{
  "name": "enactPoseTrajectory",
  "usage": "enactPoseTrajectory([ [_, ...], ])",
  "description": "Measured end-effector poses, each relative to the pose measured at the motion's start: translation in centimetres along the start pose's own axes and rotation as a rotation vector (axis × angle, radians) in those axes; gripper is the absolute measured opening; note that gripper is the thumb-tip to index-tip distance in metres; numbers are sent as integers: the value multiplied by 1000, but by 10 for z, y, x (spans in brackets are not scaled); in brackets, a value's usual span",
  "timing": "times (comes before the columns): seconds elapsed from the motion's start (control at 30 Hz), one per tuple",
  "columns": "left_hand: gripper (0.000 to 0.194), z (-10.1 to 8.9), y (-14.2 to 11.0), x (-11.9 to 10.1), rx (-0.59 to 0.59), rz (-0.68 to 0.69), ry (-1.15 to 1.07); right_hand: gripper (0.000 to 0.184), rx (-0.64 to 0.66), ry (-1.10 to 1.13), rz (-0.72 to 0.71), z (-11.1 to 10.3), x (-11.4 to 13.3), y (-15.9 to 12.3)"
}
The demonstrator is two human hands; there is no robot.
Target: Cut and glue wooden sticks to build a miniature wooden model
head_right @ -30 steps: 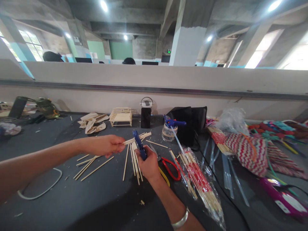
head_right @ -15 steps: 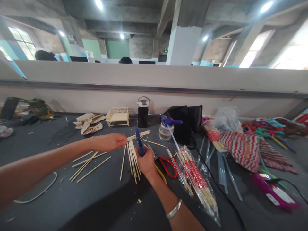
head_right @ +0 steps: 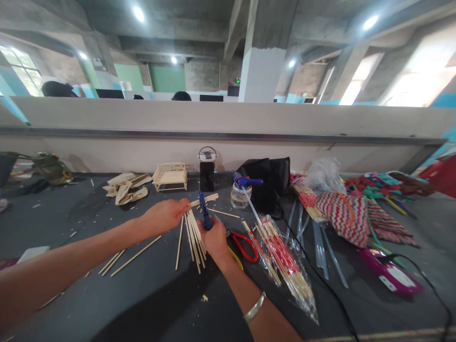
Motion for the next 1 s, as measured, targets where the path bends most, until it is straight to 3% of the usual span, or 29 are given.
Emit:
enactPoseTrajectory([
  [0.47,34,3,-6,4,42,-14,-21,28,-46,-82,33,0,15,-10],
  [0.73,37,8,5,23,80,-49,-82,23,-55,-162,67,10,1,6],
  [1.0,37,21,3,39,131,-64,-71,27,-77,-143,33,6,6,-1],
])
Point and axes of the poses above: each hand's wrist, its own y-axis towards the middle knuckle, its own z-axis out of the palm, x = y × z, the point moved 8 cm from there along y, towards the middle knuckle, and after that the axes turned 8 degrees about x, right-handed, at the moved point
